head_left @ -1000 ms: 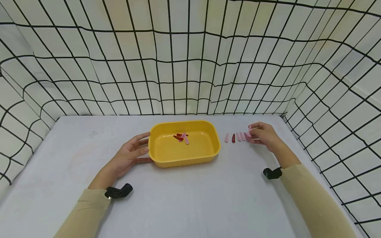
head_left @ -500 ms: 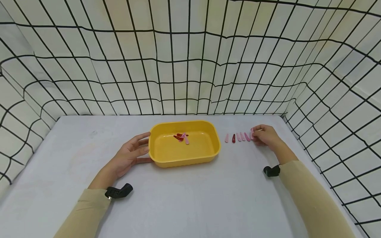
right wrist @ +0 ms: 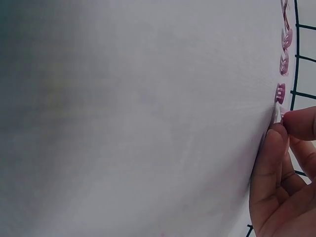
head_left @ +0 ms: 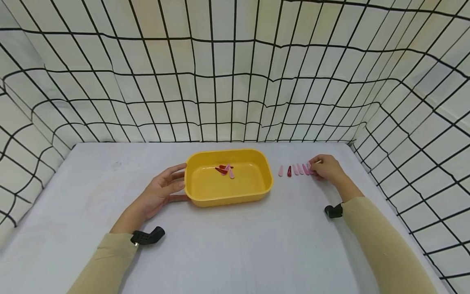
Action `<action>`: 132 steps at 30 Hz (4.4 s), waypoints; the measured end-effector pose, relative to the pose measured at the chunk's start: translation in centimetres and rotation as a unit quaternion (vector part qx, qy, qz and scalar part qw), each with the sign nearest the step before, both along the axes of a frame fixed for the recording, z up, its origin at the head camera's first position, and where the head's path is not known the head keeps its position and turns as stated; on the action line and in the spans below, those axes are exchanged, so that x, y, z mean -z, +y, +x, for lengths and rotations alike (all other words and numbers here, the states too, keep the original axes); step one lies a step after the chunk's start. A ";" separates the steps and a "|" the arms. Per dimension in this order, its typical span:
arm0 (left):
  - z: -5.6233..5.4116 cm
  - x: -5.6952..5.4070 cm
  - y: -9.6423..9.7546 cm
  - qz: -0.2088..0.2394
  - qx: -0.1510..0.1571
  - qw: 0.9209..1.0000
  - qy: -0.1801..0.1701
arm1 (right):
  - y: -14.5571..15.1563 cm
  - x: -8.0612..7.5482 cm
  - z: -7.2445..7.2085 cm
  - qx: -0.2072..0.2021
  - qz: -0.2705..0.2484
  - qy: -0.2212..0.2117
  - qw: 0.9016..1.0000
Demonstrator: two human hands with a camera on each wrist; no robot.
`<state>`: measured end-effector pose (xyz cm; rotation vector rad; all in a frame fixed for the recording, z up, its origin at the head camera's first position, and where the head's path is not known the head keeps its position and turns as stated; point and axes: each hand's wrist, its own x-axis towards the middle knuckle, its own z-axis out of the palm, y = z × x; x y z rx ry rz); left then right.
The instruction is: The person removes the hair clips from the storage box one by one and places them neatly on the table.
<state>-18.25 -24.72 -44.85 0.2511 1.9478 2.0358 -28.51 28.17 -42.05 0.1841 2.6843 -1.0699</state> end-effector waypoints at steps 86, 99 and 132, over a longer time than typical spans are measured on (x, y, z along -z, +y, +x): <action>0.2 0.1 0.0 0.001 0.004 1.000 0.007 | -21.7 -3.6 2.5 -0.181 -0.217 0.019 0.959; 0.1 -0.1 0.2 0.000 0.004 1.000 0.006 | -22.8 -1.9 2.3 -0.179 -0.198 0.009 0.964; 0.0 0.1 0.0 0.014 0.006 1.000 0.002 | -23.3 -0.7 2.2 -0.212 0.051 0.069 0.973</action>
